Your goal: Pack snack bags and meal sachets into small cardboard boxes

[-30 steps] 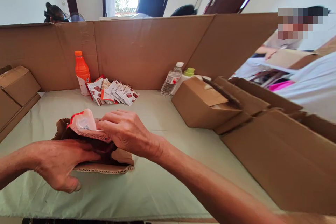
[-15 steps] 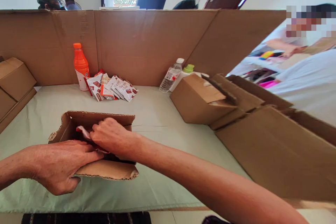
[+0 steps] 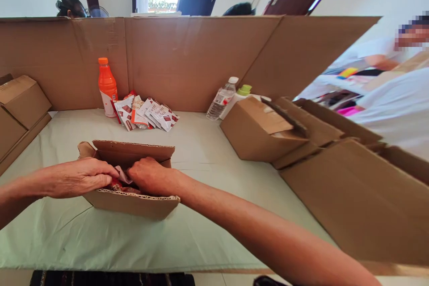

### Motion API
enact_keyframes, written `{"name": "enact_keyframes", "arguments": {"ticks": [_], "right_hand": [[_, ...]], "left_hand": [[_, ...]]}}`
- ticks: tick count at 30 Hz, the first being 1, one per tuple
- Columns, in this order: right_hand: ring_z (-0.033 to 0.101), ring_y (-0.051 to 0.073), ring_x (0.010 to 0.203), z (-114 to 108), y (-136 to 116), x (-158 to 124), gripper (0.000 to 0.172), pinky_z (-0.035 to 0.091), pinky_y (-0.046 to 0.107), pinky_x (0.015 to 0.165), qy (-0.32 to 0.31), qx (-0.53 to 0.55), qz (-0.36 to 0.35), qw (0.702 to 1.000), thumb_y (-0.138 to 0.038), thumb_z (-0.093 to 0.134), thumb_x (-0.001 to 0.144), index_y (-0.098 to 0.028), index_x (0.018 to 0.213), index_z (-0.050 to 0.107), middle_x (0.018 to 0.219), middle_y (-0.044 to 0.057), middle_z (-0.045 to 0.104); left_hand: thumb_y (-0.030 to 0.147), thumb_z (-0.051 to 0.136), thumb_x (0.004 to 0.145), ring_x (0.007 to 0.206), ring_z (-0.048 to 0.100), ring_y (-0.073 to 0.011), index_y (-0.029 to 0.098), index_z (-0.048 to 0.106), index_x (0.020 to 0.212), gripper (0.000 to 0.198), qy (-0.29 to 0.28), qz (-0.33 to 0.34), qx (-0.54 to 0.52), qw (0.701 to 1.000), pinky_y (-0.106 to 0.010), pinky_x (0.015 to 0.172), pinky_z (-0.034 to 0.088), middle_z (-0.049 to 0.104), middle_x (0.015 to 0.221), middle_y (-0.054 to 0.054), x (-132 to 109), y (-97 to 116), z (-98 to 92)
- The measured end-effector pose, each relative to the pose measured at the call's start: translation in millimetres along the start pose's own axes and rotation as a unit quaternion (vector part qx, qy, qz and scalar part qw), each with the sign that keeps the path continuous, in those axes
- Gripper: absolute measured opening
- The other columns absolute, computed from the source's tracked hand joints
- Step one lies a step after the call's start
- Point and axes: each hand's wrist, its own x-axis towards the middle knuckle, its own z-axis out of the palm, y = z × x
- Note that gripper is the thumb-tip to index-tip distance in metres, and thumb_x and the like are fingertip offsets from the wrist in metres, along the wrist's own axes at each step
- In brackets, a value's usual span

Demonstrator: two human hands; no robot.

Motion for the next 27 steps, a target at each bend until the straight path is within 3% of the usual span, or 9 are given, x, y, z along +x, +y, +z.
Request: {"name": "enact_keyframes", "arguments": {"ticks": [2, 4, 11, 14, 19, 24, 27], "right_hand": [[0.074, 0.026, 0.081, 1, 0, -2, 0.023, 0.041, 0.030, 0.060, 0.003, 0.003, 0.001, 1.000, -0.025, 0.058, 0.098, -0.010, 0.101, 0.075, 0.097, 0.016, 0.079], [0.074, 0.026, 0.080, 1, -1, -5, 0.023, 0.042, 0.030, 0.060, 0.001, 0.008, 0.000, 1.000, -0.025, 0.058, 0.098, -0.010, 0.100, 0.075, 0.097, 0.015, 0.079], [0.075, 0.027, 0.084, 3, -2, -6, 0.018, 0.048, 0.031, 0.065, 0.017, 0.004, 0.010, 1.000, -0.012, 0.059, 0.094, -0.010, 0.100, 0.076, 0.099, 0.017, 0.079], [0.075, 0.028, 0.085, 6, -2, -5, 0.020, 0.050, 0.032, 0.067, 0.028, 0.007, 0.021, 0.999, -0.009, 0.057, 0.094, -0.011, 0.100, 0.076, 0.098, 0.016, 0.079], [0.075, 0.029, 0.088, 6, -4, -7, 0.024, 0.052, 0.034, 0.069, 0.028, 0.019, 0.020, 0.999, -0.009, 0.052, 0.097, -0.012, 0.102, 0.076, 0.101, 0.015, 0.079], [0.074, 0.029, 0.092, 1, -7, -2, 0.024, 0.051, 0.034, 0.068, -0.001, 0.020, 0.001, 1.000, -0.010, 0.052, 0.097, -0.009, 0.107, 0.074, 0.106, 0.016, 0.077], [0.074, 0.028, 0.093, -2, -3, -1, 0.020, 0.049, 0.032, 0.066, -0.027, 0.041, -0.014, 0.999, -0.016, 0.060, 0.094, -0.009, 0.108, 0.073, 0.109, 0.016, 0.077]], "left_hand": [[0.020, 0.044, 0.086, 0.076, 0.065, -0.0168, 0.023, 0.079, 0.098, 0.037, -0.072, -0.030, 0.011, 0.997, -0.023, 0.065, 0.047, 0.078, 0.090, 0.001, 7, 0, -5.7], [0.016, 0.047, 0.081, 0.069, 0.063, -0.0159, 0.024, 0.079, 0.095, 0.036, -0.103, -0.053, 0.051, 0.992, -0.023, 0.059, 0.045, 0.077, 0.082, 0.002, 11, 0, -8.5], [0.009, 0.059, 0.074, 0.074, 0.070, -0.0244, 0.020, 0.077, 0.084, 0.024, -0.001, -0.070, 0.303, 0.950, -0.031, 0.066, 0.052, 0.077, 0.089, -0.010, 28, -12, 18.3], [0.006, 0.056, 0.080, 0.072, 0.070, -0.0246, 0.018, 0.076, 0.079, 0.023, -0.003, -0.069, 0.327, 0.942, -0.033, 0.067, 0.052, 0.075, 0.085, -0.011, 36, -16, 27.8], [0.004, 0.053, 0.083, 0.072, 0.069, -0.0251, 0.016, 0.075, 0.076, 0.025, -0.022, -0.048, 0.352, 0.934, -0.034, 0.063, 0.048, 0.075, 0.087, -0.011, 34, -11, 24.3], [0.005, 0.051, 0.083, 0.074, 0.069, -0.0248, 0.018, 0.072, 0.073, 0.026, -0.030, -0.051, 0.352, 0.934, -0.034, 0.063, 0.048, 0.072, 0.089, -0.009, 25, -12, 22.4], [0.004, 0.048, 0.083, 0.078, 0.070, -0.0238, 0.019, 0.073, 0.082, 0.029, -0.029, -0.072, 0.336, 0.938, -0.034, 0.068, 0.051, 0.071, 0.089, -0.008, 22, -16, 24.5]]}}
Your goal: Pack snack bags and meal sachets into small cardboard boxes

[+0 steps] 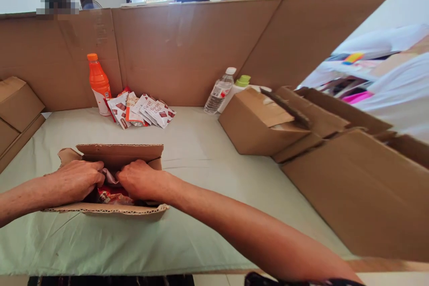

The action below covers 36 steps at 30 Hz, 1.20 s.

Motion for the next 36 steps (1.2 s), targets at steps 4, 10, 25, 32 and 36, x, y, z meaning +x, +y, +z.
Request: {"name": "enact_keyframes", "arguments": {"ticks": [4, 10, 25, 32, 36], "right_hand": [[0.074, 0.025, 0.088, -3, 3, -10, 0.028, 0.043, 0.029, 0.062, 0.034, 0.030, -0.010, 0.999, -0.025, 0.062, 0.095, -0.015, 0.120, 0.070, 0.109, 0.011, 0.077], [0.072, 0.024, 0.087, -18, -9, -25, 0.018, 0.037, 0.030, 0.058, 0.096, -0.045, 0.034, 0.994, -0.020, 0.057, 0.098, -0.013, 0.107, 0.071, 0.104, 0.012, 0.076], [0.071, 0.024, 0.092, -32, -5, -47, 0.021, 0.040, 0.031, 0.067, 0.063, -0.015, 0.056, 0.996, -0.024, 0.054, 0.099, -0.017, 0.102, 0.073, 0.105, 0.009, 0.077], [0.074, 0.028, 0.088, -30, -5, -22, 0.028, 0.044, 0.032, 0.066, -0.005, 0.006, 0.029, 1.000, -0.027, 0.052, 0.098, -0.013, 0.102, 0.076, 0.098, 0.015, 0.079], [0.073, 0.024, 0.096, -20, 6, -36, 0.028, 0.052, 0.033, 0.081, 0.190, 0.105, 0.029, 0.976, -0.019, 0.051, 0.097, -0.018, 0.111, 0.075, 0.108, 0.009, 0.079]], "left_hand": [[0.007, 0.049, 0.083, 0.089, 0.071, -0.0261, 0.020, 0.070, 0.110, 0.037, 0.031, -0.026, -0.012, 0.999, -0.036, 0.072, 0.053, 0.069, 0.105, -0.010, -3, 2, 0.2], [0.011, 0.053, 0.085, 0.091, 0.070, -0.0254, 0.020, 0.072, 0.108, 0.031, 0.024, 0.038, -0.018, 0.999, -0.035, 0.076, 0.053, 0.071, 0.105, -0.009, 1, 1, -0.9], [0.015, 0.059, 0.084, 0.085, 0.071, -0.0286, 0.018, 0.075, 0.106, 0.027, 0.028, 0.030, -0.040, 0.998, -0.036, 0.070, 0.053, 0.073, 0.100, -0.011, 1, -5, -0.8], [0.015, 0.045, 0.094, 0.103, 0.069, -0.0250, 0.022, 0.074, 0.109, 0.033, 0.147, 0.023, -0.123, 0.981, -0.039, 0.090, 0.054, 0.074, 0.111, -0.008, -33, -11, -8.5], [0.028, 0.047, 0.099, 0.124, 0.060, -0.0252, 0.025, 0.067, 0.124, 0.032, 0.371, -0.010, -0.186, 0.910, -0.040, 0.105, 0.050, 0.063, 0.138, -0.008, -66, -21, 10.0]]}}
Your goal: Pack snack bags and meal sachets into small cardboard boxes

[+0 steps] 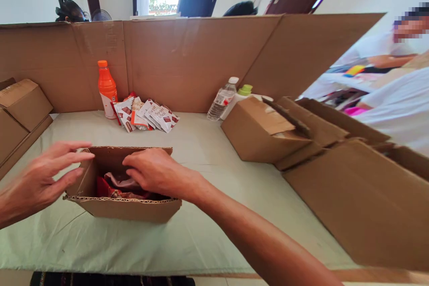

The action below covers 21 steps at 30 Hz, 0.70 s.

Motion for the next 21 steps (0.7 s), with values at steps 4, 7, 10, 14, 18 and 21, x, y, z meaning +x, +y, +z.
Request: {"name": "enact_keyframes", "arguments": {"ticks": [4, 7, 10, 14, 18, 21], "right_hand": [[0.073, 0.021, 0.102, 9, 19, -30, 0.025, 0.055, 0.036, 0.093, 0.238, 0.100, 0.012, 0.966, -0.024, 0.051, 0.098, -0.022, 0.106, 0.075, 0.111, 0.007, 0.079], [0.074, 0.022, 0.102, 24, 28, -48, 0.021, 0.058, 0.039, 0.094, 0.327, 0.146, 0.017, 0.933, -0.026, 0.055, 0.097, -0.022, 0.097, 0.076, 0.107, 0.008, 0.079], [0.075, 0.023, 0.100, 38, 30, -57, 0.024, 0.060, 0.038, 0.091, 0.320, 0.206, 0.026, 0.924, -0.032, 0.055, 0.099, -0.022, 0.095, 0.077, 0.105, 0.009, 0.080], [0.074, 0.024, 0.105, 48, 30, -63, 0.039, 0.060, 0.039, 0.093, 0.311, 0.287, 0.062, 0.904, -0.045, 0.047, 0.103, -0.022, 0.097, 0.078, 0.110, 0.009, 0.079], [0.072, 0.027, 0.110, 59, 36, -73, 0.046, 0.059, 0.043, 0.096, 0.340, 0.350, 0.042, 0.872, -0.054, 0.043, 0.103, -0.024, 0.102, 0.078, 0.112, 0.009, 0.079], [0.067, 0.030, 0.120, 66, 38, -80, 0.041, 0.054, 0.047, 0.103, 0.342, 0.326, 0.026, 0.881, -0.054, 0.049, 0.100, -0.025, 0.114, 0.074, 0.123, 0.011, 0.075]], "left_hand": [[0.048, 0.055, 0.097, 0.123, 0.061, -0.0278, 0.036, 0.053, 0.142, 0.046, 0.109, -0.119, -0.053, 0.985, -0.045, 0.105, 0.051, 0.057, 0.146, -0.003, -44, -21, 7.5], [0.058, 0.045, 0.099, 0.128, 0.058, -0.0306, 0.037, 0.047, 0.147, 0.052, 0.099, -0.149, -0.132, 0.975, -0.047, 0.106, 0.051, 0.054, 0.150, -0.005, -68, -27, 29.5], [0.057, 0.045, 0.100, 0.142, 0.046, -0.0324, 0.036, 0.042, 0.151, 0.055, 0.081, -0.109, -0.192, 0.972, -0.049, 0.116, 0.043, 0.047, 0.157, -0.006, -75, -18, 55.1], [0.039, 0.048, 0.103, 0.141, 0.047, -0.0278, 0.036, 0.041, 0.151, 0.049, 0.112, -0.084, -0.175, 0.975, -0.045, 0.115, 0.044, 0.048, 0.154, -0.006, -66, -4, 75.2], [0.026, 0.052, 0.101, 0.135, 0.052, -0.0257, 0.032, 0.056, 0.135, 0.035, 0.130, -0.036, -0.135, 0.982, -0.045, 0.112, 0.046, 0.060, 0.141, -0.006, -56, 0, 77.0], [0.028, 0.054, 0.100, 0.130, 0.057, -0.0258, 0.029, 0.056, 0.132, 0.032, 0.122, -0.059, -0.137, 0.981, -0.045, 0.108, 0.050, 0.065, 0.135, -0.008, -53, 2, 75.4]]}}
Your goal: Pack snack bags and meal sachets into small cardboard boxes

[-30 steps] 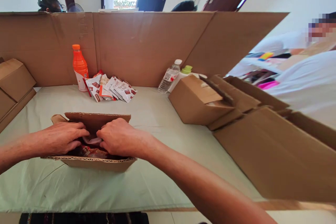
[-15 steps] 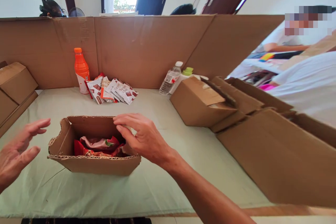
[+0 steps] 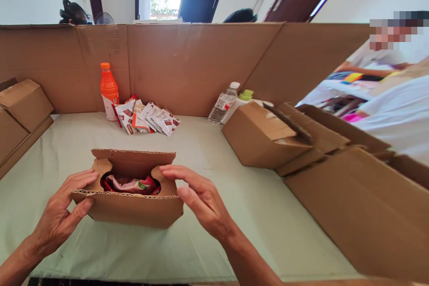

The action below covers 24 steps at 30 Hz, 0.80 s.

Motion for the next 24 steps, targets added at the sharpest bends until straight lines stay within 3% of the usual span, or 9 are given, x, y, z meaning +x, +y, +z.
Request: {"name": "enact_keyframes", "arguments": {"ticks": [3, 7, 9, 13, 15, 18, 21, 24], "right_hand": [[0.055, 0.031, 0.136, 0, -4, 2, 0.039, 0.047, 0.050, 0.110, 0.034, -0.075, -0.031, 0.996, -0.047, 0.061, 0.095, -0.027, 0.129, 0.065, 0.146, 0.012, 0.060], [0.040, 0.032, 0.147, -3, -14, 24, 0.057, 0.040, 0.054, 0.115, 0.076, -0.161, -0.050, 0.983, -0.047, 0.061, 0.095, -0.028, 0.147, 0.049, 0.160, 0.013, 0.043], [0.048, 0.031, 0.141, -5, -15, 33, 0.058, 0.044, 0.052, 0.111, 0.036, -0.169, -0.038, 0.984, -0.048, 0.058, 0.096, -0.027, 0.149, 0.047, 0.153, 0.013, 0.052], [0.066, 0.028, 0.117, -1, -9, 28, 0.039, 0.052, 0.047, 0.101, -0.079, -0.173, -0.043, 0.981, -0.043, 0.056, 0.098, -0.023, 0.130, 0.065, 0.125, 0.012, 0.073], [0.066, 0.029, 0.118, 5, -2, 17, 0.031, 0.051, 0.048, 0.102, -0.096, -0.185, -0.075, 0.975, -0.038, 0.057, 0.098, -0.022, 0.121, 0.069, 0.124, 0.013, 0.073], [0.057, 0.029, 0.134, 10, 9, -2, 0.035, 0.047, 0.051, 0.109, -0.098, -0.190, -0.108, 0.971, -0.034, 0.055, 0.100, -0.022, 0.131, 0.064, 0.134, 0.013, 0.069], [0.047, 0.030, 0.144, 10, 16, -21, 0.044, 0.045, 0.052, 0.113, -0.068, -0.212, -0.088, 0.971, -0.035, 0.052, 0.101, -0.025, 0.143, 0.055, 0.150, 0.012, 0.056], [0.043, 0.033, 0.146, 13, 23, -44, 0.049, 0.049, 0.051, 0.110, -0.028, -0.232, -0.047, 0.971, -0.038, 0.047, 0.102, -0.031, 0.150, 0.049, 0.164, 0.011, 0.037]], "left_hand": [[0.033, 0.052, 0.101, 0.125, 0.063, -0.0243, 0.028, 0.048, 0.140, 0.040, 0.009, -0.065, -0.010, 0.998, -0.043, 0.104, 0.054, 0.068, 0.131, -0.008, 0, 1, 1.1], [0.034, 0.052, 0.101, 0.122, 0.065, -0.0234, 0.029, 0.043, 0.144, 0.044, 0.025, -0.102, -0.024, 0.994, -0.044, 0.105, 0.053, 0.069, 0.128, -0.007, 0, 0, 6.5], [0.034, 0.053, 0.101, 0.125, 0.062, -0.0241, 0.029, 0.042, 0.146, 0.046, 0.043, -0.109, -0.018, 0.993, -0.045, 0.107, 0.051, 0.065, 0.134, -0.008, 0, -1, 10.1], [0.032, 0.052, 0.101, 0.137, 0.052, -0.0265, 0.032, 0.035, 0.151, 0.053, 0.074, -0.088, 0.004, 0.993, -0.046, 0.108, 0.051, 0.044, 0.154, -0.012, -2, -2, 14.0], [0.031, 0.050, 0.101, 0.144, 0.044, -0.0286, 0.032, 0.038, 0.150, 0.051, 0.052, -0.080, 0.016, 0.995, -0.050, 0.112, 0.047, 0.037, 0.160, -0.012, -2, -3, 13.2], [0.031, 0.045, 0.103, 0.147, 0.041, -0.0301, 0.029, 0.053, 0.141, 0.039, -0.016, -0.085, 0.013, 0.996, -0.053, 0.116, 0.042, 0.038, 0.161, -0.012, 0, -8, 9.7], [0.033, 0.042, 0.103, 0.146, 0.042, -0.0323, 0.028, 0.061, 0.136, 0.038, -0.061, -0.087, -0.003, 0.994, -0.055, 0.115, 0.042, 0.037, 0.163, -0.012, 2, -15, 5.3], [0.035, 0.048, 0.100, 0.148, 0.039, -0.0345, 0.028, 0.057, 0.141, 0.043, -0.087, -0.053, -0.018, 0.995, -0.058, 0.116, 0.039, 0.033, 0.165, -0.013, 0, -22, 1.3]]}}
